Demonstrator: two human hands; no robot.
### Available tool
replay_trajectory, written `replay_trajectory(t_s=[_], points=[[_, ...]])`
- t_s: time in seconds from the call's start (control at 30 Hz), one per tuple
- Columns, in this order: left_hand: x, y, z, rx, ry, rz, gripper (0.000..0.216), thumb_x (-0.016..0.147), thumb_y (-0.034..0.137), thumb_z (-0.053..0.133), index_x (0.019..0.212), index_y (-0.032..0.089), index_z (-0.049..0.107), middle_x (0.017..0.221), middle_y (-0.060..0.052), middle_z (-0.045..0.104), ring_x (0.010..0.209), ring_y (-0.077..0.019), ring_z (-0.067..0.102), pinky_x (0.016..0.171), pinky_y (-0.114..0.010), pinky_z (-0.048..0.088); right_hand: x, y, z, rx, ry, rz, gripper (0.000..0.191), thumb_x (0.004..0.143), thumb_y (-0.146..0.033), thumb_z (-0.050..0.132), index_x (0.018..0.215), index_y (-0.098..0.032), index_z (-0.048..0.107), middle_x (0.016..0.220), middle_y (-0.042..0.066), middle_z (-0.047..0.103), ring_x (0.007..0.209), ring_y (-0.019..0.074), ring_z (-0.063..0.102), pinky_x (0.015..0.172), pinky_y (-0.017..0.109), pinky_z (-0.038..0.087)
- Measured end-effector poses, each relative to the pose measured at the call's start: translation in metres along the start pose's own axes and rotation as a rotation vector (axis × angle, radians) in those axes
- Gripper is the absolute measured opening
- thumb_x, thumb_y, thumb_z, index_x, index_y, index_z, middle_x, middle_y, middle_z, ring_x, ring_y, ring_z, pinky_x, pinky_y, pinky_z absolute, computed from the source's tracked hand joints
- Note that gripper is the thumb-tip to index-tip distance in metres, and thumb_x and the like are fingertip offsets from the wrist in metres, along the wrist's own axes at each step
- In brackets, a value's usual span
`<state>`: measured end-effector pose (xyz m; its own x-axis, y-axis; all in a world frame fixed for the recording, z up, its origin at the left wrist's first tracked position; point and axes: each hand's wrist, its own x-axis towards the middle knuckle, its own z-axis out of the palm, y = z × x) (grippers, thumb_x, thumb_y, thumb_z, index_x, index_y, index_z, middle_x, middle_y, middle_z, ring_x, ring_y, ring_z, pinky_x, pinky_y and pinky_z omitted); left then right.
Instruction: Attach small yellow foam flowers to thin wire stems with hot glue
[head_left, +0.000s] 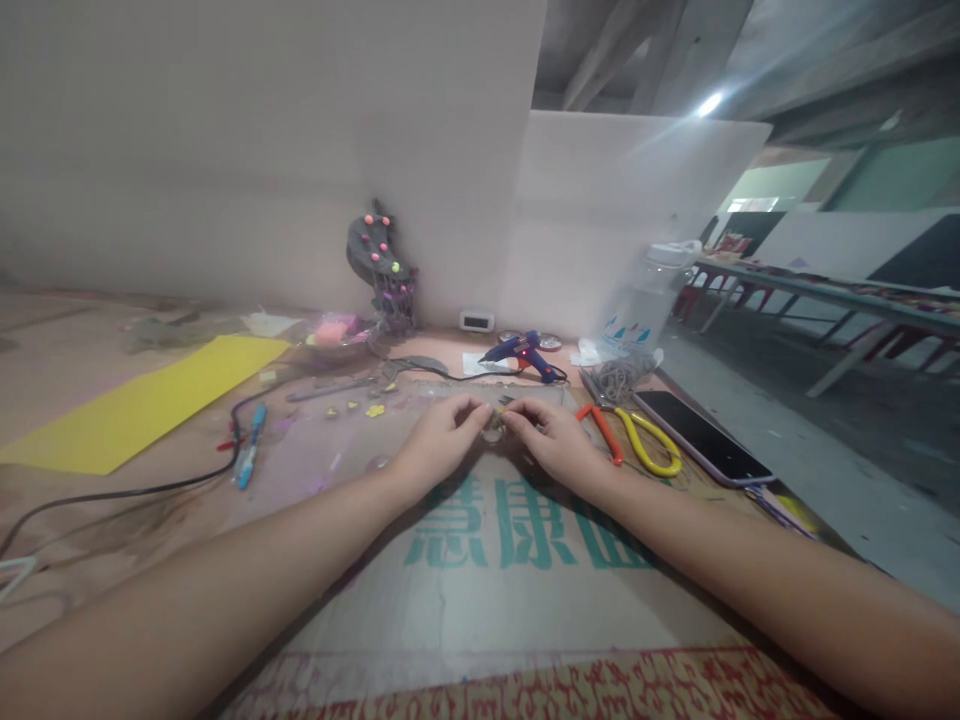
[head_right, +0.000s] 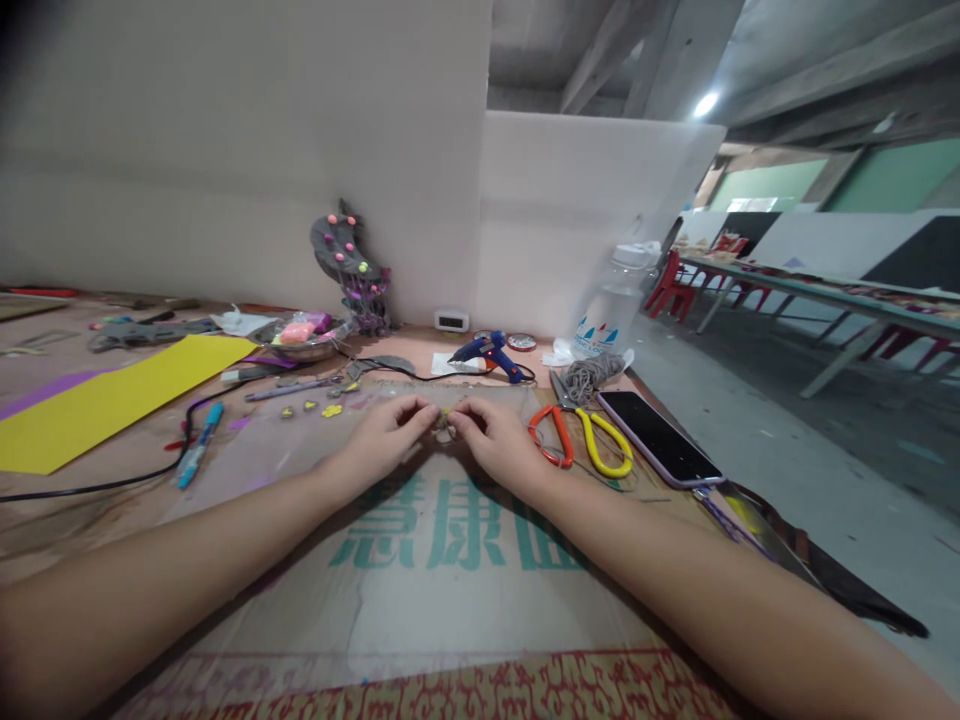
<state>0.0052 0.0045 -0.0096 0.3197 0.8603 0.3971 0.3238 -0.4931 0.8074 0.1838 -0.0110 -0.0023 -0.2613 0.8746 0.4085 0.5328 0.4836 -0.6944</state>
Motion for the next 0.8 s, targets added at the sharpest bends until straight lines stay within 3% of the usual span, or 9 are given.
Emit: replay_trajectory(t_s=[0.2, 0.37, 0.67, 0.8], points=[[-0.0004, 0.002, 0.001, -0.051, -0.029, -0.038, 0.026, 0.088, 0.037, 0.05, 0.088, 0.015, 0.064, 0.084, -0.004, 0.067, 0.079, -0.0169, 0.06, 0.07, -0.025, 0.045, 0.002, -0.0018, -0.0033, 0.034, 0.082, -0.003, 0.022, 0.091, -0.031, 0.049, 0.077, -0.018, 0.059, 0.068, -0.001, 0.059, 0.066, 0.0139, 0.055, 0.062, 0.025, 0.042], [-0.0012, 0.0049, 0.0008, -0.064, -0.056, -0.012, 0.022, 0.086, 0.032, 0.052, 0.087, 0.014, 0.065, 0.085, -0.004, 0.069, 0.079, -0.0164, 0.061, 0.072, -0.026, 0.046, 0.002, -0.0019, -0.0024, 0.057, 0.07, 0.011, 0.021, 0.091, -0.031, 0.049, 0.079, -0.018, 0.06, 0.069, -0.001, 0.059, 0.065, 0.0133, 0.055, 0.061, 0.024, 0.041], [-0.0009, 0.0044, -0.0004, -0.027, -0.019, -0.043, 0.021, 0.087, 0.033, 0.052, 0.086, 0.015, 0.063, 0.083, -0.003, 0.068, 0.076, -0.0156, 0.06, 0.07, -0.026, 0.044, 0.002, 0.0051, -0.0029, 0.073, 0.063, 0.006, 0.03, 0.095, -0.037, 0.043, 0.079, -0.018, 0.06, 0.069, 0.0, 0.059, 0.065, 0.0131, 0.054, 0.061, 0.024, 0.04], [-0.0019, 0.0088, -0.0018, -0.016, 0.007, -0.077, 0.022, 0.086, 0.034, 0.052, 0.086, 0.016, 0.063, 0.083, -0.003, 0.068, 0.075, -0.0163, 0.06, 0.068, -0.026, 0.043, 0.0028, 0.0036, -0.0033, 0.106, 0.08, 0.028, 0.023, 0.093, -0.033, 0.045, 0.085, -0.018, 0.06, 0.071, -0.001, 0.06, 0.065, 0.0129, 0.055, 0.061, 0.024, 0.042]])
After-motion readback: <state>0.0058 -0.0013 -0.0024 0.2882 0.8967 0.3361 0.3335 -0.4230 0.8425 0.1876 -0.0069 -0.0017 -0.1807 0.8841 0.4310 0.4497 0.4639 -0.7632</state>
